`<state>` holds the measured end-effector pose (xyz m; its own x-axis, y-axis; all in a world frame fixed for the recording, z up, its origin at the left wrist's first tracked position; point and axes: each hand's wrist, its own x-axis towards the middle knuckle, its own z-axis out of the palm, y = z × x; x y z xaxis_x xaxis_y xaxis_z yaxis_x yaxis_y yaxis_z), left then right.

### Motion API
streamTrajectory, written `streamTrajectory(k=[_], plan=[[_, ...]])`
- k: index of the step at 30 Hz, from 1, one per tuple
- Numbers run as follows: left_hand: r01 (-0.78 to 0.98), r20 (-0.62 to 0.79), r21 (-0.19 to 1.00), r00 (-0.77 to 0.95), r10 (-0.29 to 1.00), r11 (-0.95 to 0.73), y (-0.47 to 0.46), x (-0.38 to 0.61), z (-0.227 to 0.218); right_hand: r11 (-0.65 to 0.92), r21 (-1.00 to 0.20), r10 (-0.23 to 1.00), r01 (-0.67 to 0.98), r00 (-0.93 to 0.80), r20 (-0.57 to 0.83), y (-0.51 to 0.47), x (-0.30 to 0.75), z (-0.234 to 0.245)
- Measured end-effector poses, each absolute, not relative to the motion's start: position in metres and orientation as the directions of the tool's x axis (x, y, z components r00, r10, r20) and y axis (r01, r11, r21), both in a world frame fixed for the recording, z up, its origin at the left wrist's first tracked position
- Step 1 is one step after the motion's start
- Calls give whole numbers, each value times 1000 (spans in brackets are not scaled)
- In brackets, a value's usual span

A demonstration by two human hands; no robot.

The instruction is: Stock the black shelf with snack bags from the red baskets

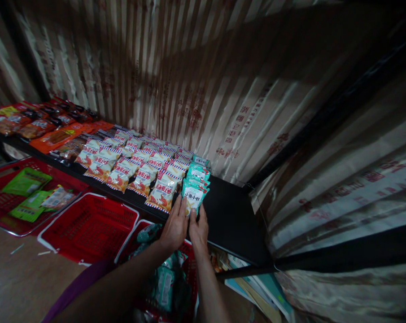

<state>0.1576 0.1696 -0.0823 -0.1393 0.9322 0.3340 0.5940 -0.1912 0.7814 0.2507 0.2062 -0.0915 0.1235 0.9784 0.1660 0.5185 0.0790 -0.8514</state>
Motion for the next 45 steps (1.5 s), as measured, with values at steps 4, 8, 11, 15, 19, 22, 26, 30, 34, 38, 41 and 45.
streamTrajectory(k=[4,8,11,15,19,22,26,30,34,38,41,45], plan=[[592,325,784,-134,936,-187,173,156,-83,66,-861,979,505,132,153,208,249,-90],[584,298,795,-134,945,-167,176,155,-82,56,-849,980,526,135,149,210,247,-91],[588,300,791,-131,945,-170,178,154,-83,74,-831,979,552,120,167,211,246,-91],[616,316,769,-137,939,-169,180,156,-85,89,-816,977,571,109,182,212,244,-90],[633,344,753,-147,927,-179,180,156,-88,84,-815,978,573,109,178,210,242,-86],[646,376,737,-147,915,-199,179,156,-89,96,-826,979,556,98,179,205,242,-81],[651,394,728,-143,908,-214,178,157,-93,65,-828,984,556,102,146,200,241,-76],[633,388,742,-134,912,-223,180,158,-95,65,-819,982,570,110,154,201,241,-77],[613,355,764,-141,924,-200,184,158,-95,85,-805,981,587,92,170,203,241,-80],[611,333,769,-127,934,-191,186,156,-94,81,-797,981,599,95,171,205,240,-80],[617,334,765,-135,933,-185,187,155,-94,88,-791,979,605,95,182,204,239,-79],[639,369,746,-163,915,-187,188,157,-98,87,-789,979,608,94,180,201,241,-79]])
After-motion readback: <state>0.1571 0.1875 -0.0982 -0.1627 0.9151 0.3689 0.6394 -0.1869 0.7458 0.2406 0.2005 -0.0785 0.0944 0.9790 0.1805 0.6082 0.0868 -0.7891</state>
